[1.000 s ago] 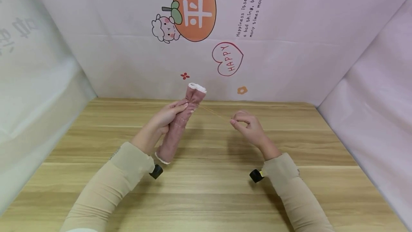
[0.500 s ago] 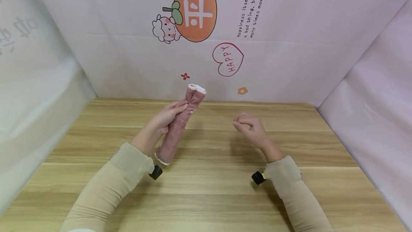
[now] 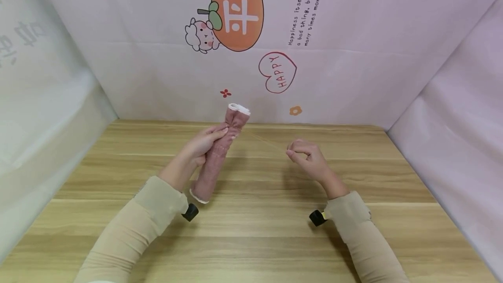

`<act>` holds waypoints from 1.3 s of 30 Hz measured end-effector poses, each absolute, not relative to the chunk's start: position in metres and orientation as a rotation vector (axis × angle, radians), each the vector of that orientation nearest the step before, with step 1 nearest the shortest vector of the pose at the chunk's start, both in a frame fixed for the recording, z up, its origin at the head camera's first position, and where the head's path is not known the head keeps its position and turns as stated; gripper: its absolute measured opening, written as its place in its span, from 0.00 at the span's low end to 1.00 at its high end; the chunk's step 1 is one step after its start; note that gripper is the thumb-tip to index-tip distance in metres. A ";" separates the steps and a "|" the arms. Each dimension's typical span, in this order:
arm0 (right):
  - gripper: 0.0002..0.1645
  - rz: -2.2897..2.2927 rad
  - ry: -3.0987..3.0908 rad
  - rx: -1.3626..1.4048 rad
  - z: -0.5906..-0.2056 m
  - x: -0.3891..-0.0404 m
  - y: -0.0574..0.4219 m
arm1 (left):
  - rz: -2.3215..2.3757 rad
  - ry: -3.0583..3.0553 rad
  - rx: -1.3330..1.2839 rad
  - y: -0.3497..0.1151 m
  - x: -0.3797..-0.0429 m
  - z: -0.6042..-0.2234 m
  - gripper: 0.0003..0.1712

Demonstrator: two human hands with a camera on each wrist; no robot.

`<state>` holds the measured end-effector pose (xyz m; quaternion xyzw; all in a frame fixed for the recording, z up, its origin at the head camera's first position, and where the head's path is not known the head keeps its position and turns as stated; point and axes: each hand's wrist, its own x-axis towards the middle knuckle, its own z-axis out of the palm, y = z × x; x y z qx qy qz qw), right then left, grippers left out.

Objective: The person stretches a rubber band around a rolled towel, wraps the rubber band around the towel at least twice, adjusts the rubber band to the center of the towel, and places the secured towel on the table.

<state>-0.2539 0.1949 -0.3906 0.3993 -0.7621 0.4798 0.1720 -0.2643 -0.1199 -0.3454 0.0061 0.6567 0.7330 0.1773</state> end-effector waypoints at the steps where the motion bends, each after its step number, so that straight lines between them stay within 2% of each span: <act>1: 0.24 1.360 -2.164 1.134 -0.388 -0.251 0.194 | 2.072 1.853 0.019 -0.119 -0.264 -0.346 0.31; 5: 0.21 1.348 -2.217 1.083 -0.385 -0.246 0.193 | 2.086 1.833 0.020 -0.117 -0.265 -0.347 0.31; 10: 0.17 1.391 -2.303 0.987 -0.399 -0.254 0.201 | 2.083 1.840 0.016 -0.118 -0.266 -0.347 0.31; 15: 0.16 1.577 -2.278 0.970 -0.400 -0.254 0.203 | 2.087 1.823 0.022 -0.116 -0.266 -0.349 0.31; 25: 0.24 1.837 -2.078 0.992 -0.402 -0.265 0.194 | 2.110 1.790 0.057 -0.110 -0.268 -0.351 0.32; 39: 0.29 2.534 -1.517 1.033 -0.402 -0.280 0.173 | 2.153 1.700 0.073 -0.104 -0.268 -0.347 0.33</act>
